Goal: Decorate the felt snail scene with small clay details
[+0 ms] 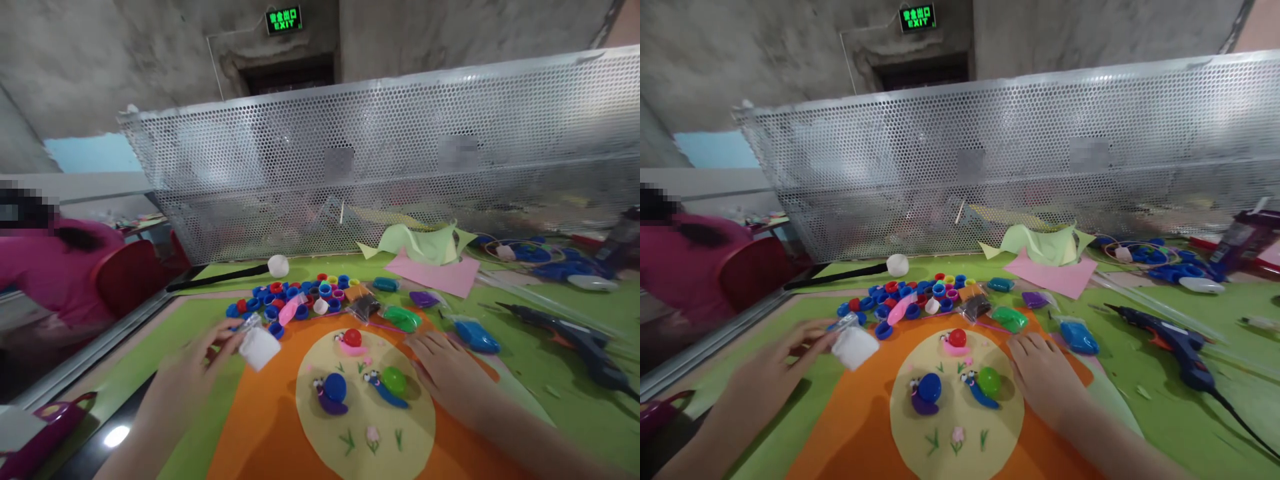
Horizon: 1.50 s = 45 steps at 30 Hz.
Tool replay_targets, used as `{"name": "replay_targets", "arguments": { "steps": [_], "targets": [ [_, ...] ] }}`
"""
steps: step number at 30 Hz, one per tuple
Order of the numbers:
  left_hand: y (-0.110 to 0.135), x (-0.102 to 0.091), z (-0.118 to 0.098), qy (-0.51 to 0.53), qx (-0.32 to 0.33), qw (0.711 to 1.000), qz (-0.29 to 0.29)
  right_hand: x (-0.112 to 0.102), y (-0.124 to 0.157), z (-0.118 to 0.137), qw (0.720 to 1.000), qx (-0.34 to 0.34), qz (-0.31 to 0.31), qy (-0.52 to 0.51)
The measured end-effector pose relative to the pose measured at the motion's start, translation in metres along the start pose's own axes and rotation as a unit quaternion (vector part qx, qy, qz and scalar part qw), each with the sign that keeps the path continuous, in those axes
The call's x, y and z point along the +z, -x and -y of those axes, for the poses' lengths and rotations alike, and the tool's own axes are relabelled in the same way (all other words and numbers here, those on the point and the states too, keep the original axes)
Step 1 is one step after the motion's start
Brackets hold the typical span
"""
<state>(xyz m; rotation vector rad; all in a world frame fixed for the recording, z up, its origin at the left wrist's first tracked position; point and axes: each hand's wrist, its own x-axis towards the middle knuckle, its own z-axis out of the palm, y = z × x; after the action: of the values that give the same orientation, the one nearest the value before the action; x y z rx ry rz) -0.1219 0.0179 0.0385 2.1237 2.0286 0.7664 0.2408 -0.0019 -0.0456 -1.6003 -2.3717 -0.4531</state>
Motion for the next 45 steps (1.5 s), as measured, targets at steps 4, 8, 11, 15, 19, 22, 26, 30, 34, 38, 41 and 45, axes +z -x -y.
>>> {"name": "replay_targets", "arguments": {
  "steps": [4, 8, 11, 15, 19, 22, 26, 30, 34, 38, 41, 45],
  "targets": [
    [-0.003, 0.005, 0.004, 0.003, 0.017, 0.999, 0.037, 0.000, 0.000, -0.001, 1.000, -0.006, -0.002, 0.002],
    [-0.006, 0.010, 0.009, -0.005, 0.020, 0.995, 0.101, 0.000, 0.000, -0.001, 1.000, -0.009, -0.003, 0.001],
    [-0.007, 0.013, 0.010, -0.007, 0.024, 0.992, 0.125, 0.001, 0.000, -0.002, 1.000, -0.011, -0.006, -0.001],
    [-0.009, 0.012, 0.009, -0.014, 0.019, 0.991, 0.135, 0.003, 0.001, -0.002, 1.000, -0.013, -0.014, 0.001],
    [-0.010, 0.009, 0.012, -0.006, 0.010, 0.990, 0.143, 0.002, 0.001, -0.003, 1.000, -0.019, -0.019, 0.005],
    [-0.011, 0.009, 0.014, 0.004, 0.010, 0.989, 0.146, 0.000, 0.001, -0.004, 0.999, -0.026, -0.023, 0.006],
    [-0.011, 0.008, 0.010, 0.008, 0.002, 0.989, 0.145, -0.001, 0.001, -0.004, 0.999, -0.035, -0.030, 0.007],
    [-0.013, 0.007, 0.004, -0.003, -0.019, 0.990, 0.137, -0.002, 0.000, -0.003, 0.999, -0.036, -0.034, 0.010],
    [-0.015, 0.006, 0.002, -0.019, -0.037, 0.989, 0.143, -0.001, 0.000, -0.002, 0.999, -0.026, -0.032, 0.007],
    [-0.015, 0.008, 0.005, -0.042, -0.032, 0.984, 0.168, 0.000, 0.001, -0.002, 0.999, -0.023, -0.030, 0.004],
    [-0.014, 0.009, 0.008, -0.048, -0.008, 0.984, 0.174, 0.001, 0.001, -0.002, 0.999, -0.026, -0.030, 0.004],
    [-0.012, 0.006, 0.007, -0.033, 0.001, 0.990, 0.137, 0.002, 0.001, -0.003, 0.999, -0.026, -0.033, 0.004]
  ]
}}
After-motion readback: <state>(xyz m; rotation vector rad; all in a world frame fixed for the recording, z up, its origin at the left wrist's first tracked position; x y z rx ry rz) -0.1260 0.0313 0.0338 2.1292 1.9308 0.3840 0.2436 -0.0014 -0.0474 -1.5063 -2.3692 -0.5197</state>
